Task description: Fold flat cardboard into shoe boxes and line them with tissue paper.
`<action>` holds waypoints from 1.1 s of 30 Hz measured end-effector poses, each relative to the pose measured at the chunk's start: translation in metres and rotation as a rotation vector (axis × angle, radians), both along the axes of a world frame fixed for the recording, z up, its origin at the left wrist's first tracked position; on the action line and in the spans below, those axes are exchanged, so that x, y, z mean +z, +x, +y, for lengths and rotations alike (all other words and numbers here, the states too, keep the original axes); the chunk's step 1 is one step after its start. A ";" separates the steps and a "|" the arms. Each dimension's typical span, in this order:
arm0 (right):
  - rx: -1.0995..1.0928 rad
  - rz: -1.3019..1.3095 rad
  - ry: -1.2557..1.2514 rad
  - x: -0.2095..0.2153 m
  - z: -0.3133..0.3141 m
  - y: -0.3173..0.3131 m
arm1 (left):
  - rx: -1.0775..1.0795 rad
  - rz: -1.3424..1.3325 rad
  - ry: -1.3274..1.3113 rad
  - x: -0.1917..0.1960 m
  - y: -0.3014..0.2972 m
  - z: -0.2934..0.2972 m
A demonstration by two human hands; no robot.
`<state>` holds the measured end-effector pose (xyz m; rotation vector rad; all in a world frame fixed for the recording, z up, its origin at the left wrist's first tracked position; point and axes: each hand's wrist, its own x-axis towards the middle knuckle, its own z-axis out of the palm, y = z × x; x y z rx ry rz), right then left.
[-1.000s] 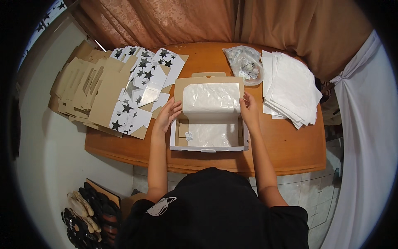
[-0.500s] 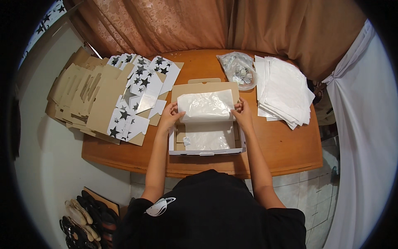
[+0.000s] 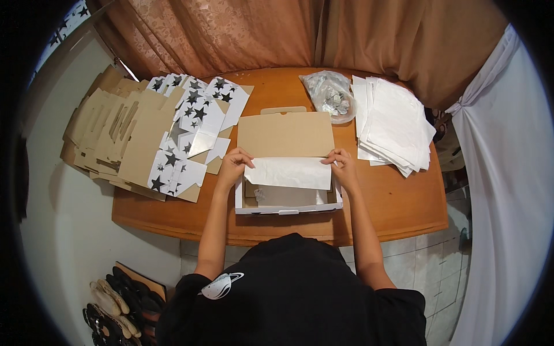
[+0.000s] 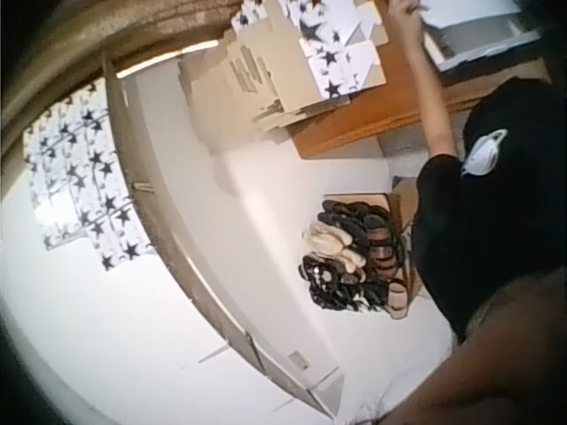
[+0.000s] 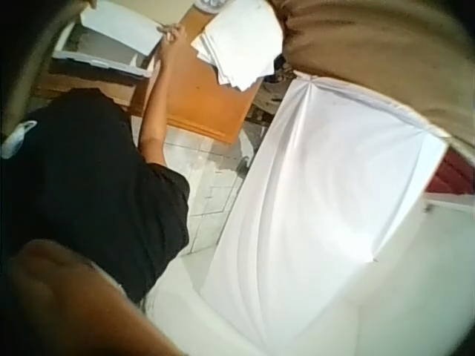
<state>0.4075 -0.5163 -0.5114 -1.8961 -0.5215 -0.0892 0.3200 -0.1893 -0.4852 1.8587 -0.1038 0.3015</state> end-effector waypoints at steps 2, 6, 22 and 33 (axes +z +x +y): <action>0.050 -0.020 -0.024 0.002 -0.003 -0.004 | -0.003 0.037 0.116 0.013 -0.008 -0.002; 0.082 -0.050 -0.110 0.016 -0.005 -0.015 | -0.092 0.068 0.434 0.020 -0.022 0.003; -0.191 0.025 -0.889 0.022 0.017 -0.084 | 0.226 0.154 0.927 -0.005 -0.073 -0.068; -0.089 0.133 0.082 0.002 0.027 -0.018 | 0.458 0.206 -0.048 -0.010 -0.002 -0.031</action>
